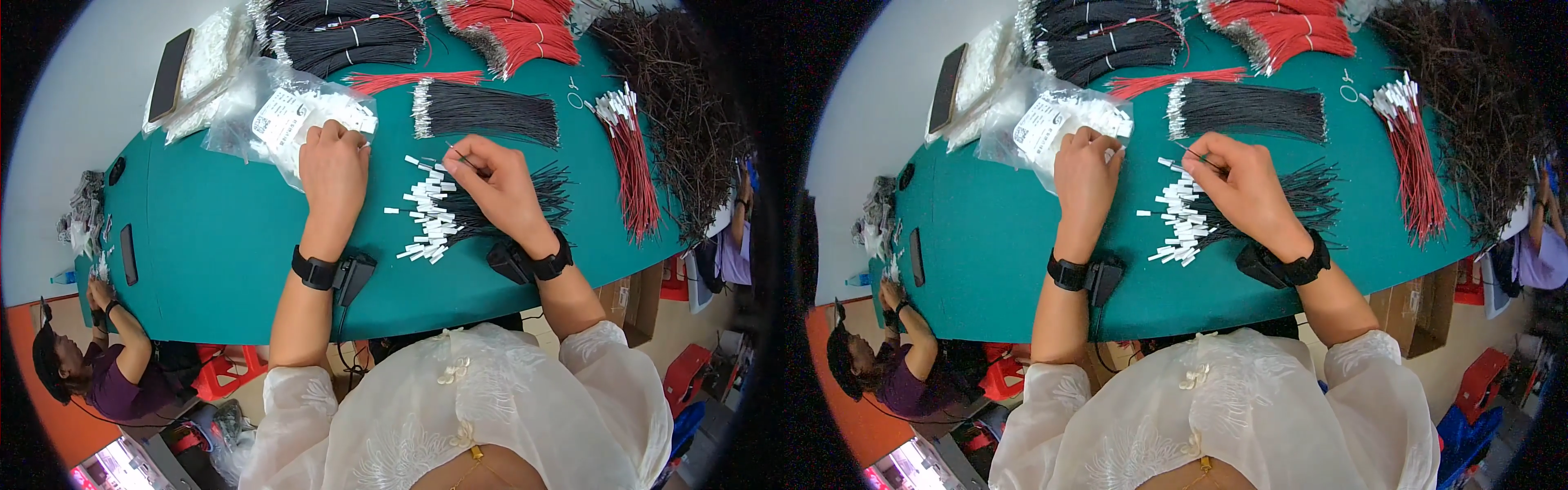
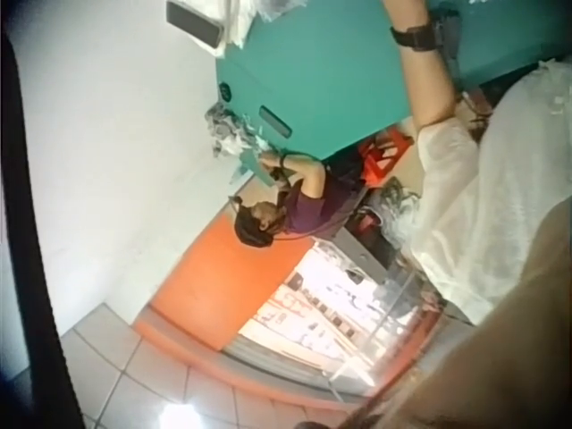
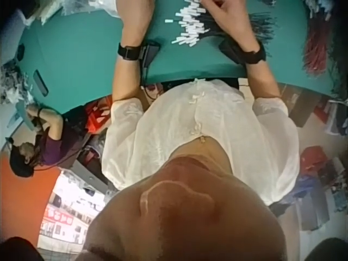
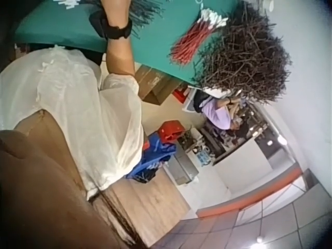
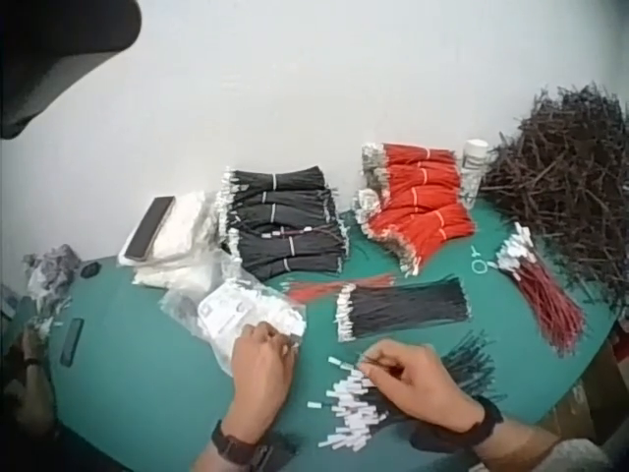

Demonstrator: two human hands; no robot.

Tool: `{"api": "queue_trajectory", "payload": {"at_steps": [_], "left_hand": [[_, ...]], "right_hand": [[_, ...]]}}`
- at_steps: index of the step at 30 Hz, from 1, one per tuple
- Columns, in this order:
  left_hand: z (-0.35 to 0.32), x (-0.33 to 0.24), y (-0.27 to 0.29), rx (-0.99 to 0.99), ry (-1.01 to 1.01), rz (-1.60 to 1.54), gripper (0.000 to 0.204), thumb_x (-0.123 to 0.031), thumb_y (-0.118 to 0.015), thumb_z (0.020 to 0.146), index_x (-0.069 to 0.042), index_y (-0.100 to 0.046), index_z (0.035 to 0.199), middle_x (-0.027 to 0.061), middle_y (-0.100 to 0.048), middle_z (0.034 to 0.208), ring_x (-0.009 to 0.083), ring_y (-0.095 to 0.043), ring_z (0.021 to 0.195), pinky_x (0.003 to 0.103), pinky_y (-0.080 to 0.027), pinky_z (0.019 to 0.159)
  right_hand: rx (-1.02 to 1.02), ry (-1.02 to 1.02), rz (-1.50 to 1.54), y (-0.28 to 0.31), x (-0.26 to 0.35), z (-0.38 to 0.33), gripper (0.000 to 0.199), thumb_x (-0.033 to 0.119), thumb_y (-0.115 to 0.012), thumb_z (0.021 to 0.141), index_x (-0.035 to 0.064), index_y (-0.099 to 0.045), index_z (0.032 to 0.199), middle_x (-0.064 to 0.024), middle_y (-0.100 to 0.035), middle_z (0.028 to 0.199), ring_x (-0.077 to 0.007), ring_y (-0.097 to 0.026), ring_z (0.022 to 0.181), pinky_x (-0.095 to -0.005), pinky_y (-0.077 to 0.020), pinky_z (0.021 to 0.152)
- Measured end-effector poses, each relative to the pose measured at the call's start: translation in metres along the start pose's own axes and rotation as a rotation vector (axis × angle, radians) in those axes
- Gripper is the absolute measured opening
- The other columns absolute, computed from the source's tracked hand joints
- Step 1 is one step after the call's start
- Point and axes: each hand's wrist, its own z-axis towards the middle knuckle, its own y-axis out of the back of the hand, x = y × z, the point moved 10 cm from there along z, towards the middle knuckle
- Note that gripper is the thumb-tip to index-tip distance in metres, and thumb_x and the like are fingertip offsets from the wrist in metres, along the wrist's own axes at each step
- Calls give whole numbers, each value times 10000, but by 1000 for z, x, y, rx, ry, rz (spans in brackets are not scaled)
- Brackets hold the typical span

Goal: Manually attaching white plastic connectors to the ends of black wires at an electronics assembly bench.

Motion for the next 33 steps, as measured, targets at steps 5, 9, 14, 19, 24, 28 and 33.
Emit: {"api": "queue_trajectory", "payload": {"at_steps": [5,9,14,19,24,28,33], "left_hand": [[0,1,-4,-7,10,-16,111,-82,-720,723,-53,-704,828,69,-586,851,275,-536,857,392,-442,739],[0,-9,21,-141,-73,-160,106,-72,-689,790,-41,-697,891,63,-619,860,239,-561,823,353,-458,726],[-14,-9,-19,257,464,-1301,143,-103,-622,916,3,-680,994,61,-673,842,133,-598,729,257,-472,661],[-24,-14,-33,332,557,-1496,211,-145,-592,957,33,-675,1035,67,-685,819,79,-596,692,207,-464,625],[-22,-22,-29,335,526,-1503,224,-134,-597,948,26,-677,1084,84,-696,872,94,-613,731,212,-484,664],[-22,-25,-27,343,527,-1528,225,-113,-594,946,26,-674,1104,93,-699,890,98,-622,747,213,-501,692],[-23,-29,-26,365,520,-1532,218,-83,-588,942,25,-672,1111,98,-701,901,104,-634,775,218,-515,719]], "right_hand": [[24,-18,74,-2,-5,-1,66,50,-659,885,-6,-623,883,84,-421,609,-4,-307,579,-209,-234,512],[14,-35,110,1,-2,-1,69,49,-669,878,-8,-632,879,87,-437,622,3,-318,583,-203,-234,514],[-20,-62,142,4,-8,-1,72,51,-677,872,-13,-648,890,82,-475,638,9,-345,585,-194,-246,515],[-31,-34,144,5,-2,-1,79,49,-685,864,-18,-657,897,79,-500,651,11,-361,590,-190,-257,517],[-70,-3,108,9,2,-2,78,47,-696,853,-18,-662,879,76,-503,649,10,-368,592,-188,-266,517],[-103,12,95,12,6,-2,76,46,-698,849,-18,-661,865,75,-499,642,8,-368,589,-188,-270,514],[-116,-4,110,14,1,-2,76,46,-697,849,-16,-653,849,76,-489,635,6,-364,584,-192,-265,511]]}}
